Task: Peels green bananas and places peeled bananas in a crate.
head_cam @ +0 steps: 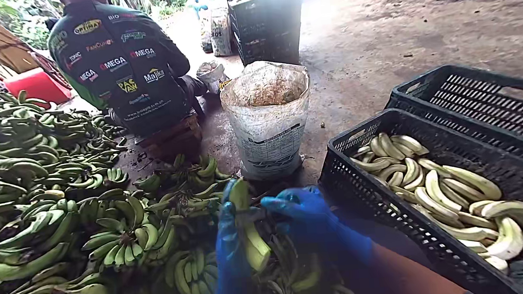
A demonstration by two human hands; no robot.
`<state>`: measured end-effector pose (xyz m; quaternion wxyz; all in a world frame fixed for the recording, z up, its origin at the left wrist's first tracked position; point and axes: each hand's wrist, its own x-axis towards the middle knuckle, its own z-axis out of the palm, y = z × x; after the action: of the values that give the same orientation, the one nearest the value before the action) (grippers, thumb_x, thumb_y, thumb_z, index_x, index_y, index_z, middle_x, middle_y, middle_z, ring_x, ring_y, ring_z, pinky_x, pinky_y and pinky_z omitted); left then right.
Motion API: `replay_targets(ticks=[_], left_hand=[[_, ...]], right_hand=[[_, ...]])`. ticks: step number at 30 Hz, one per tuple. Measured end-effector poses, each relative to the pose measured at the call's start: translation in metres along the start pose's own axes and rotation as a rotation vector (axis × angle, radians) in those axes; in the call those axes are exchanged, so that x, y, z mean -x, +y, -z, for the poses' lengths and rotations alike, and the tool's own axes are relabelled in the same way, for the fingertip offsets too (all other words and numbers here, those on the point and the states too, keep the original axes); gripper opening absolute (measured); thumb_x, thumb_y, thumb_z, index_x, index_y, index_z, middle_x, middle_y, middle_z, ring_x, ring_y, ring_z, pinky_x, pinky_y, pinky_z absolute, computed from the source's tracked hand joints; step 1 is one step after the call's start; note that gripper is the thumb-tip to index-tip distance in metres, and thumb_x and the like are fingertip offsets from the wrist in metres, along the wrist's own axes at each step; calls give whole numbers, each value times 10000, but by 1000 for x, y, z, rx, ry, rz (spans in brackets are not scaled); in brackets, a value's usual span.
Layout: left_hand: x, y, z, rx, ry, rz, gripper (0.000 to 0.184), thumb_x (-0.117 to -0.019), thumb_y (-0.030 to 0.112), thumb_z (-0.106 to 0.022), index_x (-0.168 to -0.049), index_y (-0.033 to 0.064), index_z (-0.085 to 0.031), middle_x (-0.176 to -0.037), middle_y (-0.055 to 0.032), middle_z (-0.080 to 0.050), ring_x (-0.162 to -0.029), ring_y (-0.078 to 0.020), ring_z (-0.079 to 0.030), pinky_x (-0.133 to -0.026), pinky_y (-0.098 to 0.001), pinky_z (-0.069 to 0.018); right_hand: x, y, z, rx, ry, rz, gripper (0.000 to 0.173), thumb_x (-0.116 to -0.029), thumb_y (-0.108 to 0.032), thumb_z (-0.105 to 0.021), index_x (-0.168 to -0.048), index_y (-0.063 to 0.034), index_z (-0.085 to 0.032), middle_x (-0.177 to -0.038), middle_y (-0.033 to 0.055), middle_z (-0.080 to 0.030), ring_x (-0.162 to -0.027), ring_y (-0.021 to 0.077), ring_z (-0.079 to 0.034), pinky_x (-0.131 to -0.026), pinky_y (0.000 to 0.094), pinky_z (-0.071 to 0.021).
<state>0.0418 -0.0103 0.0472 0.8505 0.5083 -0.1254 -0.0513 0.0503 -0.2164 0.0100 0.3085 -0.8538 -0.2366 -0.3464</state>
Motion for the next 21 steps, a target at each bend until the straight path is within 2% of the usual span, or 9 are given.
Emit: replay_targets(ticks=[2, 5, 8, 11, 13, 15, 18, 19, 21], left_hand=[[12, -3, -17, 69, 33, 166, 497, -1085, 435, -320, -1473, 129, -376, -950, -122, -727, -735, -214, -731, -573, -327, -620], [17, 2, -19, 65, 121, 262, 500, -1082, 321, -371, -1559, 192, -296, -985, -156, -704, -696, -241, -721, -547, -357, -621], [13, 13, -3, -97, 262, 130, 463, -1092, 265, -350, -1531, 119, -326, -1004, -136, -711, -726, -224, -734, -539, -337, -622], [5, 10, 9, -269, 306, -155, 569, -1073, 299, -376, -1557, 28, -247, -1074, -103, -703, -873, -170, -713, -748, -304, -613], [-2, 6, 9, -242, 293, -276, 648, -1069, 309, -372, -1587, 63, -69, -1093, -82, -690, -882, -161, -720, -727, -291, -619], [0, 1, 3, -115, 200, -304, 627, -1084, 341, -394, -1584, 104, -98, -1126, -95, -696, -917, -176, -724, -746, -296, -620], [6, -7, 0, 25, -85, -120, 659, -1015, 340, -572, -1552, 110, -266, -1164, -78, -692, -906, -156, -698, -749, -292, -594], [7, -6, 0, 43, -138, -2, 619, -1021, 327, -574, -1534, 98, -314, -1166, -103, -689, -881, -174, -699, -722, -292, -597], [11, -2, -3, -10, -188, 252, 531, -1065, 285, -431, -1542, 104, -287, -1049, -149, -722, -808, -201, -722, -659, -293, -606]], right_hand=[[-21, 14, -1, 116, 223, -87, 381, -928, -488, -668, -1272, -334, -721, -1144, 63, -734, -1003, 239, -686, -855, 532, -492], [-41, 34, 5, 152, 323, -199, 424, -938, -448, -644, -1320, -274, -704, -1172, 92, -726, -1009, 293, -695, -801, 579, -518], [-15, 16, -1, -25, 91, -182, 422, -978, -539, -566, -1322, -333, -698, -1173, 25, -734, -1023, 203, -692, -837, 531, -534], [16, -16, -2, -172, -149, -74, 467, -983, -660, -471, -1334, -418, -662, -1128, -13, -722, -984, 150, -675, -820, 474, -516], [23, -28, 2, -228, -226, -6, 479, -977, -697, -441, -1321, -439, -651, -1102, -31, -714, -982, 130, -665, -832, 449, -494], [18, -25, 2, -242, -206, 8, 467, -974, -688, -458, -1296, -421, -665, -1109, -30, -711, -997, 132, -662, -838, 454, -491], [-5, -3, -1, -130, -9, -13, 392, -969, -597, -552, -1257, -382, -708, -1140, -14, -727, -1017, 147, -674, -871, 481, -501], [-13, 6, -1, -78, 59, -22, 386, -960, -582, -578, -1264, -383, -707, -1146, -6, -728, -1019, 154, -677, -871, 483, -504], [-22, 21, -1, -6, 176, -101, 391, -952, -570, -604, -1253, -353, -726, -1128, 23, -735, -995, 183, -683, -843, 495, -500]])
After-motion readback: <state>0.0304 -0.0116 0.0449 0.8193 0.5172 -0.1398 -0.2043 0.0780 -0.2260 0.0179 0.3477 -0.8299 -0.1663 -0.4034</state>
